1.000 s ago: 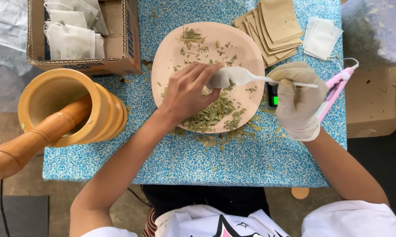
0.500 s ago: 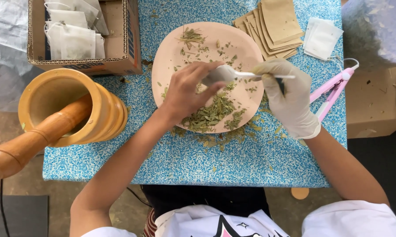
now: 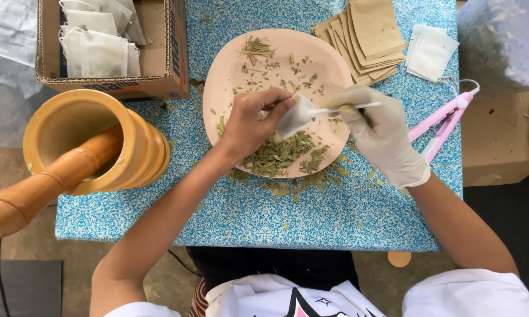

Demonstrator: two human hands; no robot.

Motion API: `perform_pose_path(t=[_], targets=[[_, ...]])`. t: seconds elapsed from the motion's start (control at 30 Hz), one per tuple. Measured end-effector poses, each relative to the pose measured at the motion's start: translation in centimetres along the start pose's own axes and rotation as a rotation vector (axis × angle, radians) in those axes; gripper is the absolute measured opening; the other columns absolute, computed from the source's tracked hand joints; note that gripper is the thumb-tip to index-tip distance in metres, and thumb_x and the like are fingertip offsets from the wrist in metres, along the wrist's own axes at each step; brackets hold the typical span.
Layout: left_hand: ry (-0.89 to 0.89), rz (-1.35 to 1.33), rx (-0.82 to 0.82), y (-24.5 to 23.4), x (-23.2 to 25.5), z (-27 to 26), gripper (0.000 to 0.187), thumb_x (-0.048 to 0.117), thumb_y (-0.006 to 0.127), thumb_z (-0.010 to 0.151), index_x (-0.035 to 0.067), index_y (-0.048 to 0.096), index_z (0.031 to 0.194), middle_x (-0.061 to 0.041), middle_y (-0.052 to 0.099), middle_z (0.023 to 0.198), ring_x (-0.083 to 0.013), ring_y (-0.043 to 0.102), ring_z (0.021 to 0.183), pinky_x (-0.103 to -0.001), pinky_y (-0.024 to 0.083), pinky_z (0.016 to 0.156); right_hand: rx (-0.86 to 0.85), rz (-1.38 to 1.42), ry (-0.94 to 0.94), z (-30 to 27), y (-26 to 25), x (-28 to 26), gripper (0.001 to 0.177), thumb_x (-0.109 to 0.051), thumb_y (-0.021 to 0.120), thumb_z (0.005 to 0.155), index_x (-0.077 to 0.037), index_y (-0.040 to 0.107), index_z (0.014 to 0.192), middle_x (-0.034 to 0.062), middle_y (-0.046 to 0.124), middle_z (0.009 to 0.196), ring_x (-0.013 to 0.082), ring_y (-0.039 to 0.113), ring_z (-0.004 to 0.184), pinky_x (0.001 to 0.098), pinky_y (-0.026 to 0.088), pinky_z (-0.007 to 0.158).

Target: Filling small tea bags with dried herbs using a spoon and weighing them on a digital scale

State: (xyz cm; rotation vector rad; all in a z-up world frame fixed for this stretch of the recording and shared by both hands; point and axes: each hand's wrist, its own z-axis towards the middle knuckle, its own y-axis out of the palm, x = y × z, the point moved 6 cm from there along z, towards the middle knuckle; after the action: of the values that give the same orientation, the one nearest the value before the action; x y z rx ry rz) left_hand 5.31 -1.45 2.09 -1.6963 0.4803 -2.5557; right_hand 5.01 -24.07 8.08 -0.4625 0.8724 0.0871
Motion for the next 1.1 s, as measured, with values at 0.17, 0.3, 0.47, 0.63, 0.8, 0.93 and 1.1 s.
perform_pose_path(t=[0.17,0.3,0.47,0.63,0.8,0.93,1.1], targets=[[0.052,0.028,0.024,-0.5,0.8,0.1,0.014,0.008,0.069,0.109,0.006,0.080,0.117,-0.016,0.083,0.099,-0.0345,0.083,0.096,-0.048,0.069,0.087,0.100,-0.032,-0.063,-0.4,-1.9,0.1,0.033,-0.023,0.052,0.121,0.004,0.071,0.116,0.0198,0.075,0.097,0.0269,0.076,0.088,0.0346,0.061,0.079],[0.151,0.256,-0.049,0.8,1.3,-0.5,0.014,0.002,0.069,0.106,0.004,0.078,0.116,-0.019,0.082,0.100,-0.0359,0.082,0.097,-0.049,0.070,0.088,0.059,-0.037,-0.059,-0.1,-1.1,-0.1,0.036,-0.027,0.054,0.120,0.004,0.072,0.113,0.0179,0.074,0.098,0.0260,0.076,0.088,0.0343,0.061,0.075],[0.365,0.534,-0.075,1.5,3.1,-1.0,0.011,0.005,0.071,0.107,0.010,0.079,0.112,-0.013,0.082,0.094,-0.0287,0.083,0.092,-0.040,0.069,0.081,0.053,-0.065,-0.023,0.1,-0.5,-1.0,0.040,-0.030,0.048,0.122,0.005,0.067,0.119,0.0202,0.073,0.099,0.0283,0.075,0.088,0.0363,0.061,0.076],[0.458,0.533,-0.029,1.3,0.8,-1.2,0.014,0.010,0.075,0.108,0.010,0.076,0.122,-0.007,0.085,0.104,-0.0203,0.081,0.089,-0.031,0.068,0.072,0.357,-0.081,-0.052,0.1,-3.2,-2.8,0.038,-0.038,0.046,0.127,0.000,0.052,0.126,0.0208,0.067,0.097,0.0292,0.071,0.079,0.0329,0.057,0.070],[0.270,0.185,0.141,-0.6,1.1,0.0,0.010,0.000,0.073,0.105,0.002,0.073,0.115,-0.016,0.076,0.113,-0.0287,0.074,0.102,-0.035,0.069,0.084,0.384,-0.075,0.062,0.5,-3.5,-1.1,0.023,-0.019,0.052,0.126,0.002,0.059,0.131,0.0222,0.071,0.114,0.0311,0.077,0.094,0.0344,0.063,0.082],[0.069,-0.118,0.263,-2.2,2.0,0.6,0.012,0.018,0.072,0.111,0.009,0.079,0.109,0.000,0.066,0.103,-0.0089,0.065,0.098,-0.030,0.065,0.088,0.116,-0.023,0.325,1.3,0.4,-0.5,0.014,0.003,0.067,0.115,-0.001,0.077,0.122,0.0195,0.078,0.107,0.0276,0.078,0.099,0.0409,0.065,0.090],[0.027,-0.176,0.264,-1.7,0.4,0.4,0.015,0.024,0.073,0.111,0.012,0.082,0.110,0.002,0.059,0.102,-0.0063,0.061,0.098,-0.028,0.064,0.090,-0.057,-0.060,0.311,0.1,0.8,2.4,0.041,-0.013,0.090,0.089,-0.003,0.079,0.127,0.0202,0.077,0.118,0.0266,0.072,0.104,0.0407,0.059,0.088]])
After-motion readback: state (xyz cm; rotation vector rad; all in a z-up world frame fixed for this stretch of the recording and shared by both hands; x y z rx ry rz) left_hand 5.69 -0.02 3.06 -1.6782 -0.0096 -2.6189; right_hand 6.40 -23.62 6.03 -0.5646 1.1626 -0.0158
